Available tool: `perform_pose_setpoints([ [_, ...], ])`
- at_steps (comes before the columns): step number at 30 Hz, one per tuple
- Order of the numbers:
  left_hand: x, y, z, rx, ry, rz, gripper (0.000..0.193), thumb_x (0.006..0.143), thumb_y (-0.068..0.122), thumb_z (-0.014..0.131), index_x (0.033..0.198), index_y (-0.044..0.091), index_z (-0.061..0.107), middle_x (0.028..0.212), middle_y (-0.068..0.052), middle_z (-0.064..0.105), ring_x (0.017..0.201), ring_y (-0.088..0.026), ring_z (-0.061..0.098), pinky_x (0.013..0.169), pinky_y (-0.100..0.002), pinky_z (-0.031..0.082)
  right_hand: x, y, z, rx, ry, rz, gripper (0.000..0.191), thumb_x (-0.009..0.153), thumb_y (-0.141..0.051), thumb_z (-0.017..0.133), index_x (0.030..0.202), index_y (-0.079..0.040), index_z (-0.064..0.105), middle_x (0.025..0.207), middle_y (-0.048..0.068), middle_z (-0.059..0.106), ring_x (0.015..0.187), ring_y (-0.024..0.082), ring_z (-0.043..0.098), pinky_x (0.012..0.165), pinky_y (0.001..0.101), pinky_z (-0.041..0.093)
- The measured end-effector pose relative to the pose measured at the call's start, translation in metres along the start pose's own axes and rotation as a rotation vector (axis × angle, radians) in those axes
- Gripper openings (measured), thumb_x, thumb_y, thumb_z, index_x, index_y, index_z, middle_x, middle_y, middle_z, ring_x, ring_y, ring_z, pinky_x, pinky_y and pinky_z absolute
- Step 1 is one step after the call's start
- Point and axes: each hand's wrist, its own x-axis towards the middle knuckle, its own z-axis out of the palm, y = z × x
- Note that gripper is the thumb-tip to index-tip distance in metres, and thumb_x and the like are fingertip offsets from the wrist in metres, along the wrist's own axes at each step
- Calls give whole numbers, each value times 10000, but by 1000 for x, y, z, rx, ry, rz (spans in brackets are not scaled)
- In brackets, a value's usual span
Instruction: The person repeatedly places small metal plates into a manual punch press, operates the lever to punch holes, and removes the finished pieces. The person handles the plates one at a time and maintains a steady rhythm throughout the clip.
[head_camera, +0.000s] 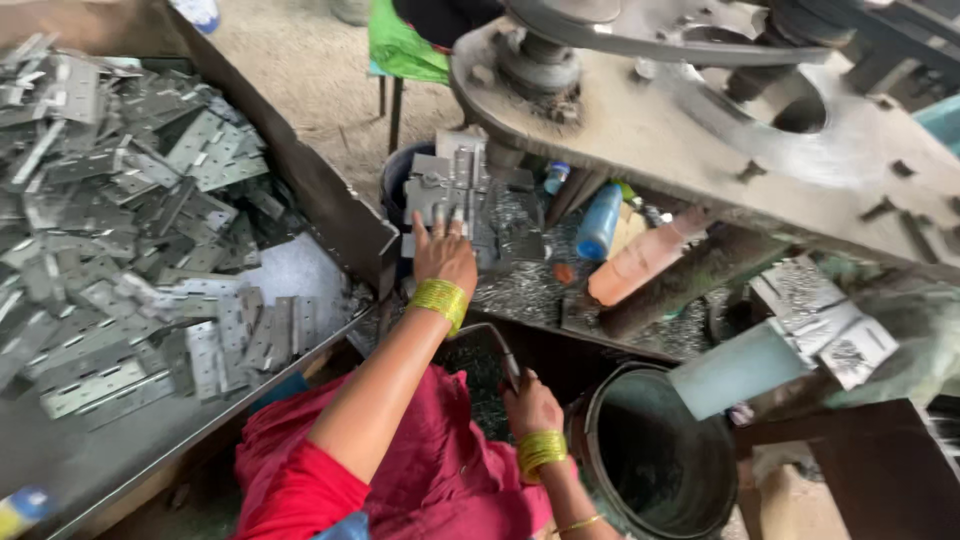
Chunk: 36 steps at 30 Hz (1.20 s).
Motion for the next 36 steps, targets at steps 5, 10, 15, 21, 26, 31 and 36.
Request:
perform_pose_setpoints([
  [5, 2, -9, -12, 81, -173, 28, 328, 987, 164, 498, 1171, 120, 766, 1676, -39, 292, 1591, -312, 138, 1248, -591, -58, 15, -14, -41, 67, 1, -127, 410, 872, -452, 667, 1114, -121, 681, 970, 222, 731, 963, 419, 700, 799, 518, 555],
  [10, 13, -7, 6, 137, -73, -2, 365, 967, 161, 502, 1238, 70, 729, 1653, -83, 336, 1562, -327, 178, 1214, -598, -51, 5, -18, -35, -1, -7, -92, 397, 883, -459, 640, 1110, -136, 682, 927, 214, 745, 930, 408, 717, 797, 516, 550],
  [15, 7, -12, 24, 59, 46, -8, 398, 993, 199, 473, 1303, 64, 682, 1617, -78, 378, 1519, -329, 221, 1226, -608, -43, -27, -1, 4, 49, -14, -32, 434, 863, -438, 658, 1158, -120, 645, 941, 227, 734, 934, 431, 703, 786, 529, 541],
  [21, 4, -17, 10, 92, -38, -17, 400, 957, 177, 495, 1295, 78, 686, 1621, -55, 377, 1535, -325, 193, 1210, -620, -26, -18, -35, -50, 23, -6, -106, 493, 853, -490, 692, 1160, -109, 628, 929, 256, 716, 954, 446, 690, 784, 523, 548],
  [26, 19, -3, -5, 120, -102, -70, 353, 1008, 201, 468, 1185, 110, 760, 1646, -23, 355, 1571, -307, 183, 1222, -595, -18, -29, -47, -69, 14, 12, -154, 409, 871, -472, 648, 1100, -134, 643, 883, 214, 738, 875, 412, 713, 745, 530, 554],
  [31, 70, 53, -21, 115, -140, -81, 374, 1036, 217, 442, 1274, 127, 717, 1653, -22, 353, 1560, -301, 223, 1243, -604, -35, 10, -2, -90, -85, -5, -59, 370, 905, -423, 624, 1107, -112, 623, 884, 205, 743, 859, 406, 715, 757, 525, 560],
  [36, 77, 49, -22, 179, -122, -61, 445, 1009, 217, 432, 1404, 108, 607, 1641, -53, 360, 1544, -315, 231, 1201, -645, -40, 16, -9, -106, -13, -40, -36, 429, 855, -415, 659, 1170, -126, 628, 913, 215, 734, 899, 426, 702, 769, 535, 549],
])
